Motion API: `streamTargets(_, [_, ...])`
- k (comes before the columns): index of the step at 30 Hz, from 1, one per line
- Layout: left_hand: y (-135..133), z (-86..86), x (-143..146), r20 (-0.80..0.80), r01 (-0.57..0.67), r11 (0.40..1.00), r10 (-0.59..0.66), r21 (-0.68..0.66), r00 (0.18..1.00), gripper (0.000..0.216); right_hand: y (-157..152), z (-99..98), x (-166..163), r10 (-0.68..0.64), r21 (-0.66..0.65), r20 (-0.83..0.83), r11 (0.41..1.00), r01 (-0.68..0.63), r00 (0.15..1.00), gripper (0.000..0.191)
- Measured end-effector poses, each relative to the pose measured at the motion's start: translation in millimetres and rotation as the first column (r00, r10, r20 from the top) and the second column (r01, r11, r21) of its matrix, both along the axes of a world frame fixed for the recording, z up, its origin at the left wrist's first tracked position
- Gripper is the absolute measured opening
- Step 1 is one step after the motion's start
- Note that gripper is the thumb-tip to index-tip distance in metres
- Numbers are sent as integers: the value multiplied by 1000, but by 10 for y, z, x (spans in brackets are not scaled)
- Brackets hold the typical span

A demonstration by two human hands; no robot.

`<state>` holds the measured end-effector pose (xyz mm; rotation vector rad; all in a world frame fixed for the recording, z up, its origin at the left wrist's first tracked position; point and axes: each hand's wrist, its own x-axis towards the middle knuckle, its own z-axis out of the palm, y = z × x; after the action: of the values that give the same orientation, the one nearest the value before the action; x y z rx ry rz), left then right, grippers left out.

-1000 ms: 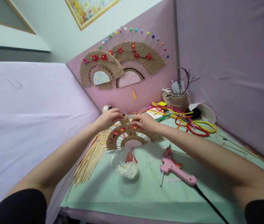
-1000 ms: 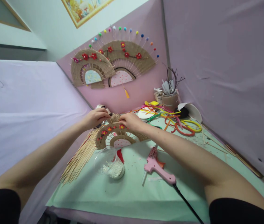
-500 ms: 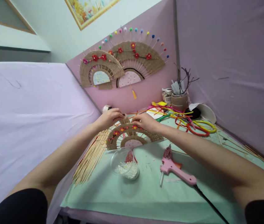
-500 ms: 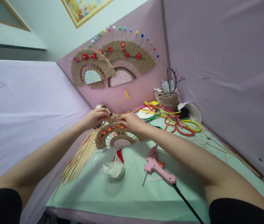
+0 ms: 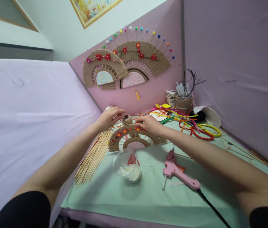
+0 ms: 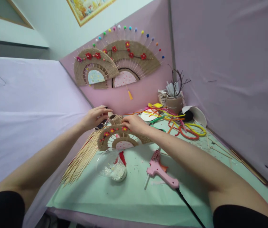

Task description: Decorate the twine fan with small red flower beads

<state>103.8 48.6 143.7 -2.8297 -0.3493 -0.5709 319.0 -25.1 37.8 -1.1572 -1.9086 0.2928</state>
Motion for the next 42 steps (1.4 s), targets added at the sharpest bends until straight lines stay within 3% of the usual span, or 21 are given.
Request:
streamTargets(4, [-86,-32,-62,179,-62,998,64,-16,982,27,-9,-1,20,0,-4,-3,1000,0,1000,19])
streamTargets(10, [-199,-219,-212,313,-41,992,77,-118,947,27,-32,22,48,-33,31,43,999,31,999,19])
streamTargets(15, [-392,-318,-432,507,-92,978,177,-188,844,26,-158,120,164,-246,177,117,958,224,962,33])
streamTargets(18, [-587,-469,-590,640,-119,955,272,-272,719,26,-423,228,305,-375,244,137,910,335,917,39])
streamTargets(20, [-744,-628,-689,704,-111,922,356,-370,614,26,-711,255,402,-388,236,164,908,346,907,40])
streamTargets(22, [-917,-799,-774,730,-93,883,435,-460,527,25,-1064,189,476,-386,181,215,918,352,897,40])
streamTargets(24, [-1097,-931,-839,714,-91,849,491,-520,498,21,-1431,10,507,-370,86,309,928,361,876,42])
streamTargets(27, [-1350,-972,-886,651,-110,822,517,-558,556,17,-1886,-408,449,-348,-18,426,920,392,836,44])
streamTargets(32, [-1601,-702,-850,381,-124,842,363,-526,850,16,-2194,-993,160,-434,-37,482,858,512,762,43])
streamTargets(37, [-1617,-525,-709,167,-107,847,225,-521,960,17,-2116,-1149,-3,-511,-72,491,783,618,705,40])
streamTargets(42, [-1532,-494,-484,-49,-68,828,49,-556,998,24,-1967,-1155,-5,-488,-139,453,788,600,746,35])
